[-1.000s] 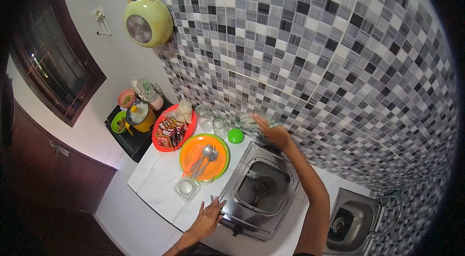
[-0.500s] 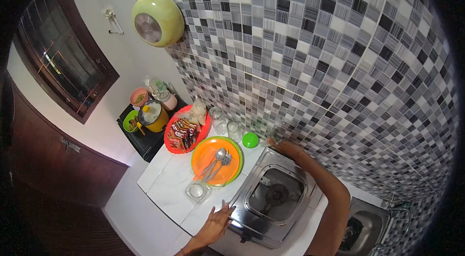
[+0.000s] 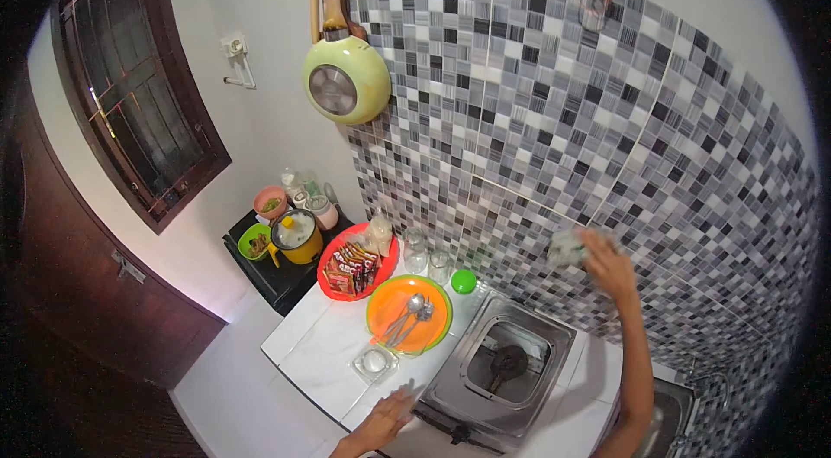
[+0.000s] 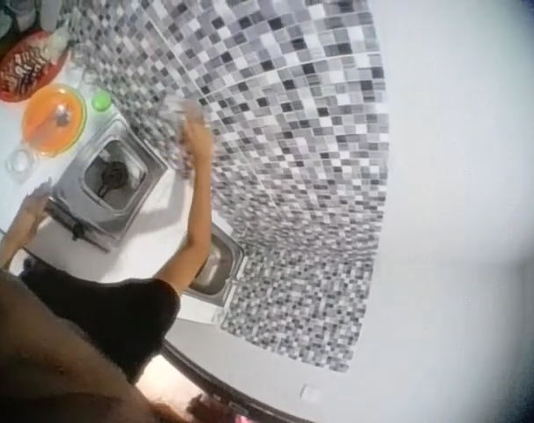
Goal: Thoroughly wipe and clean a gas stove, the adjacent sink area, and the tiled walls using a cloth and detergent.
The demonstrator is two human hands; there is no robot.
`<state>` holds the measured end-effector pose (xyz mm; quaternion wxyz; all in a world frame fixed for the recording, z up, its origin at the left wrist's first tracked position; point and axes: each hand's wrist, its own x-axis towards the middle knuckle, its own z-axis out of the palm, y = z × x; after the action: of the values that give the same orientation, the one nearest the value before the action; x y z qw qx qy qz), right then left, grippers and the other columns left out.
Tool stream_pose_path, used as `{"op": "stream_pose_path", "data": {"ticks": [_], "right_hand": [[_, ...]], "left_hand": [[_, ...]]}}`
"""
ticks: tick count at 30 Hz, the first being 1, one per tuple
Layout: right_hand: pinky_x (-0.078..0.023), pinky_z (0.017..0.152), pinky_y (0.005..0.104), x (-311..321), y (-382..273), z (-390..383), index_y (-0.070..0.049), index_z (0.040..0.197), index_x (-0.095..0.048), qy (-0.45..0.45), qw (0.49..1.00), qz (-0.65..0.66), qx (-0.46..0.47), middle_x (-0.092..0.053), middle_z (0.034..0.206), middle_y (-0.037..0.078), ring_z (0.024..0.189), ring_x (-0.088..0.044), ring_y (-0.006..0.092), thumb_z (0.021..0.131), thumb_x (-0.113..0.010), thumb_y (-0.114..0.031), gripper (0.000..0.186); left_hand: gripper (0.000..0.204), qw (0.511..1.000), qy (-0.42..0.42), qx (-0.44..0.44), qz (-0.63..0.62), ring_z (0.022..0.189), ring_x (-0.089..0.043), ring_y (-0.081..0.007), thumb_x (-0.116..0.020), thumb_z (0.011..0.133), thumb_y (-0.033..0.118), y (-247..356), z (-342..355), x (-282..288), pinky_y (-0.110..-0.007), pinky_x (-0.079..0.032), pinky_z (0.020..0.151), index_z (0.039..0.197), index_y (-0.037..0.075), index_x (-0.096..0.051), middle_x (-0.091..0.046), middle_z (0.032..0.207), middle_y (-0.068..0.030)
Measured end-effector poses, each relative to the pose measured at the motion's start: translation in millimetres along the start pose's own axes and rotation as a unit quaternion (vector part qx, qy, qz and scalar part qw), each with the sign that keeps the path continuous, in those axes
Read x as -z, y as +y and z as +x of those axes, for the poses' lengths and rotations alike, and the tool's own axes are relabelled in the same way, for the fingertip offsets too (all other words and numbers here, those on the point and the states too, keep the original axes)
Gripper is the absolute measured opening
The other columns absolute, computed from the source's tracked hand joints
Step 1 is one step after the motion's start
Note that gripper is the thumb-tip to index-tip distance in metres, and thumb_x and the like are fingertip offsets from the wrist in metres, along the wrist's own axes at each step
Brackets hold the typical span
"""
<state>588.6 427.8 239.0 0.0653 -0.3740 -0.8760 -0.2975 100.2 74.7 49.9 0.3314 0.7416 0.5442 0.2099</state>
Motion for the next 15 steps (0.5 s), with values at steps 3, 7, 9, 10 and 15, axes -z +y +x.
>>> {"op": "stream_pose_path", "data": {"ticks": [3,7,9,10,15], "right_hand": [[-0.029,0.123,0.0534,68.9,26.1,61.8,-0.014,0.119,-0.075,0.239,0.959,-0.132,-0.076,-0.042,0.165,0.007,0.153,-0.038,0.0286,0.091,-0.07,-0.022,0.03],[-0.022,0.125,0.0524,149.4,41.3,176.1,-0.016,0.139,-0.068,0.387,0.863,-0.16,-0.281,-0.038,0.168,0.008,0.156,-0.033,0.0273,0.101,-0.062,-0.031,0.042],[-0.017,0.127,0.051,170.5,35.0,231.2,-0.018,0.143,-0.065,0.434,0.823,-0.15,-0.334,-0.035,0.169,0.007,0.157,-0.029,0.0255,0.103,-0.058,-0.033,0.044],[-0.016,0.128,0.0512,176.7,31.8,254.2,-0.019,0.146,-0.062,0.445,0.81,-0.143,-0.355,-0.033,0.17,0.007,0.158,-0.028,0.0251,0.104,-0.057,-0.035,0.046],[-0.014,0.13,0.0495,130.2,-6.5,303.4,-0.015,0.156,-0.049,0.407,0.882,-0.093,-0.221,-0.031,0.171,0.007,0.158,-0.026,0.0259,0.104,-0.057,-0.037,0.058]], "left_hand": [[0.059,0.998,0.022,0.039,-0.04,0.148,-0.038,-0.046,-0.059,0.105,0.028,-13.0,-17.9,7.6,-0.06,-0.033,0.12,0.157,0.007,-0.04,-0.029,0.165,-0.0289],[0.06,0.964,0.105,0.035,-0.243,0.119,-0.062,-0.0428,-0.043,0.111,0.048,-15.6,-8.5,13.8,-0.05,-0.043,0.113,0.143,-0.001,-0.054,-0.065,0.127,-0.0236],[0.072,0.968,0.087,0.024,-0.233,0.128,-0.055,-0.0457,-0.036,0.109,0.057,-12.6,-2.3,18.1,-0.05,-0.035,0.118,0.148,-0.003,-0.049,-0.06,0.137,-0.0252],[0.084,0.971,0.072,0.018,-0.226,0.136,-0.048,-0.0487,-0.03,0.107,0.065,-10.6,0.6,20.8,-0.049,-0.027,0.124,0.152,-0.004,-0.043,-0.055,0.147,-0.0269],[0.064,0.965,0.06,0.061,-0.248,0.145,-0.041,-0.0463,-0.047,0.107,0.043,3.5,4.0,43.0,-0.058,-0.03,0.121,0.157,0.004,-0.04,-0.031,0.164,-0.0292]]}}
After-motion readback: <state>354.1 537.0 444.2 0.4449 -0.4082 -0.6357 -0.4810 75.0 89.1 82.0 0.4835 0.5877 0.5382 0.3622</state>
